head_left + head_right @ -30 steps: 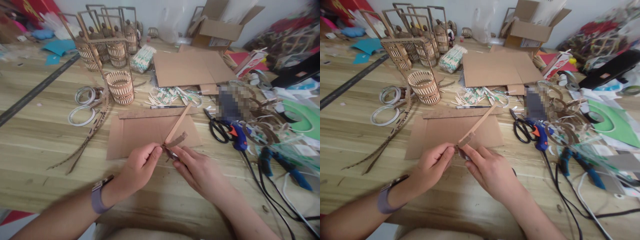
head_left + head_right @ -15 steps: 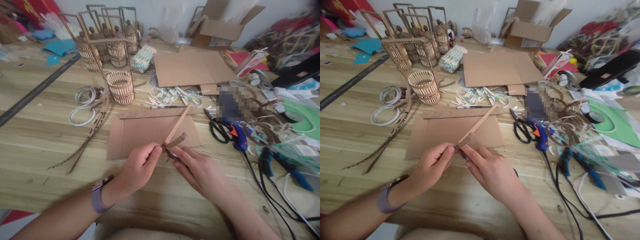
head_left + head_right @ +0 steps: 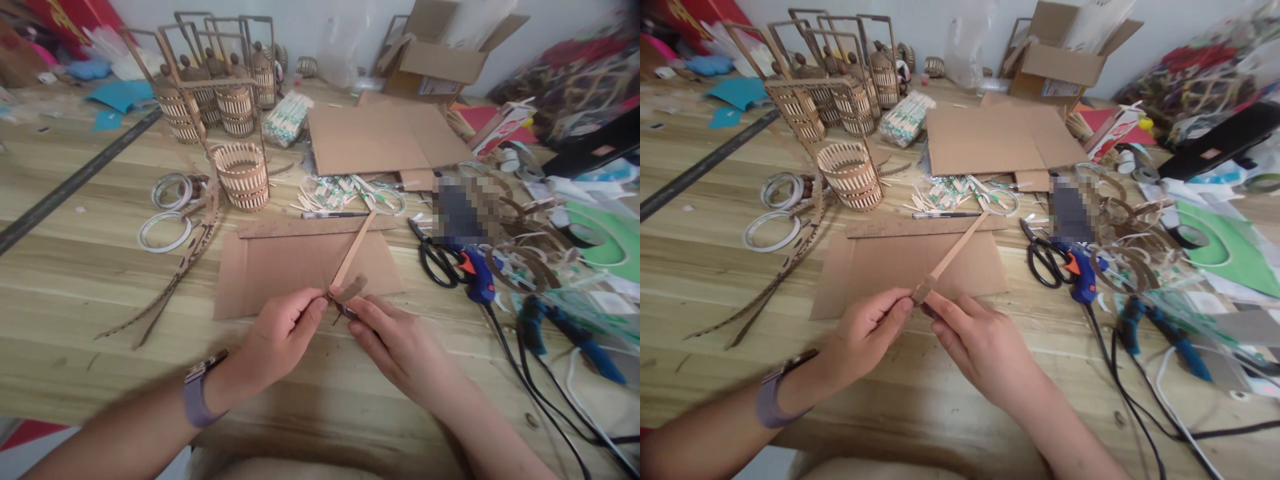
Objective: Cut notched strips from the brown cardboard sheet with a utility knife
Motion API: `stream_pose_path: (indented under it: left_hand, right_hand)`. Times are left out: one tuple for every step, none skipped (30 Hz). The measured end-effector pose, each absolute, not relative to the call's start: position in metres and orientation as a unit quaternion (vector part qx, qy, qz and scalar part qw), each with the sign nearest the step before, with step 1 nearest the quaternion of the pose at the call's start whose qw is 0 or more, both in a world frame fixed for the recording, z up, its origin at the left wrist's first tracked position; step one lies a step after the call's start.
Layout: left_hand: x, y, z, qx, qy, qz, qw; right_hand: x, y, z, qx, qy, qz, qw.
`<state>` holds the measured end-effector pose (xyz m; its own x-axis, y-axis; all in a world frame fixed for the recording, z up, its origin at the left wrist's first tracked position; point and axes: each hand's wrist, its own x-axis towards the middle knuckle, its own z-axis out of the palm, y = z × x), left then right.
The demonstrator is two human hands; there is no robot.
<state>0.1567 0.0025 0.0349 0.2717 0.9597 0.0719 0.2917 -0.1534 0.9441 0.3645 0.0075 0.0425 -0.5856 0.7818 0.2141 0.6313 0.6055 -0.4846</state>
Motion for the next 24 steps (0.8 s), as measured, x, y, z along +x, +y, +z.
stream_pose_path:
  left_hand:
    - [0.157,0.002,0.034,0.661,0.471,0.378,0.445]
    - [0.157,0.002,0.034,0.662,0.469,0.381,0.444]
    - [0.157,0.002,0.034,0.662,0.469,0.381,0.444]
    - [0.157,0.002,0.033,0.661,0.469,0.380,0.445]
    - [0.157,0.002,0.033,0.659,0.471,0.377,0.449]
    - [0.157,0.003,0.032,0.654,0.474,0.373,0.456]
    - [0.156,0.003,0.032,0.646,0.479,0.369,0.466]
    - [0.156,0.003,0.032,0.636,0.486,0.365,0.475]
    - [0.156,0.004,0.031,0.624,0.494,0.363,0.485]
    - [0.156,0.004,0.031,0.611,0.500,0.364,0.493]
    - [0.156,0.004,0.031,0.599,0.506,0.367,0.501]
    - [0.156,0.005,0.031,0.587,0.508,0.370,0.510]
    - [0.156,0.005,0.031,0.576,0.507,0.373,0.522]
    - [0.157,0.005,0.031,0.567,0.503,0.373,0.536]
    - [0.158,0.005,0.032,0.559,0.497,0.372,0.550]
    - [0.158,0.005,0.032,0.552,0.492,0.369,0.563]
    - [0.159,0.004,0.032,0.549,0.488,0.365,0.572]
    - [0.159,0.004,0.032,0.549,0.485,0.362,0.577]
    - [0.159,0.004,0.032,0.553,0.480,0.358,0.579]
    - [0.159,0.003,0.031,0.560,0.475,0.354,0.579]
    - [0.159,0.003,0.031,0.570,0.469,0.350,0.577]
    - [0.159,0.002,0.030,0.582,0.462,0.345,0.573]
    - [0.159,0.001,0.029,0.596,0.454,0.339,0.569]
    - [0.159,0.000,0.029,0.611,0.445,0.333,0.563]
  right_hand:
    - [0.364,0.007,0.043,-0.407,-0.865,0.198,0.216]
    - [0.363,0.007,0.044,-0.408,-0.858,0.216,0.224]
    - [0.363,0.007,0.046,-0.408,-0.851,0.237,0.231]
    - [0.363,0.007,0.048,-0.409,-0.843,0.258,0.236]
    - [0.363,0.006,0.050,-0.410,-0.837,0.275,0.237]
    - [0.363,0.006,0.051,-0.415,-0.831,0.286,0.234]
    - [0.364,0.006,0.052,-0.425,-0.827,0.290,0.228]
    - [0.364,0.006,0.053,-0.441,-0.822,0.286,0.221]
    - [0.365,0.006,0.052,-0.463,-0.816,0.270,0.218]
    - [0.366,0.007,0.051,-0.487,-0.809,0.247,0.215]
    - [0.368,0.008,0.048,-0.513,-0.803,0.219,0.212]
    - [0.369,0.010,0.044,-0.536,-0.797,0.190,0.205]
    - [0.370,0.012,0.040,-0.554,-0.793,0.164,0.194]
    - [0.371,0.014,0.035,-0.563,-0.794,0.139,0.184]
    - [0.372,0.016,0.031,-0.565,-0.798,0.116,0.177]
    - [0.372,0.018,0.027,-0.559,-0.804,0.093,0.177]
    - [0.372,0.019,0.025,-0.549,-0.811,0.066,0.190]
    - [0.371,0.019,0.023,-0.535,-0.817,0.041,0.211]
    - [0.369,0.018,0.023,-0.519,-0.821,0.020,0.237]
    - [0.367,0.016,0.024,-0.503,-0.823,0.007,0.263]
    - [0.365,0.014,0.025,-0.488,-0.824,0.003,0.288]
    - [0.362,0.011,0.028,-0.472,-0.825,0.008,0.311]
    - [0.360,0.009,0.030,-0.456,-0.826,0.018,0.331]
    - [0.358,0.006,0.032,-0.440,-0.827,0.029,0.348]
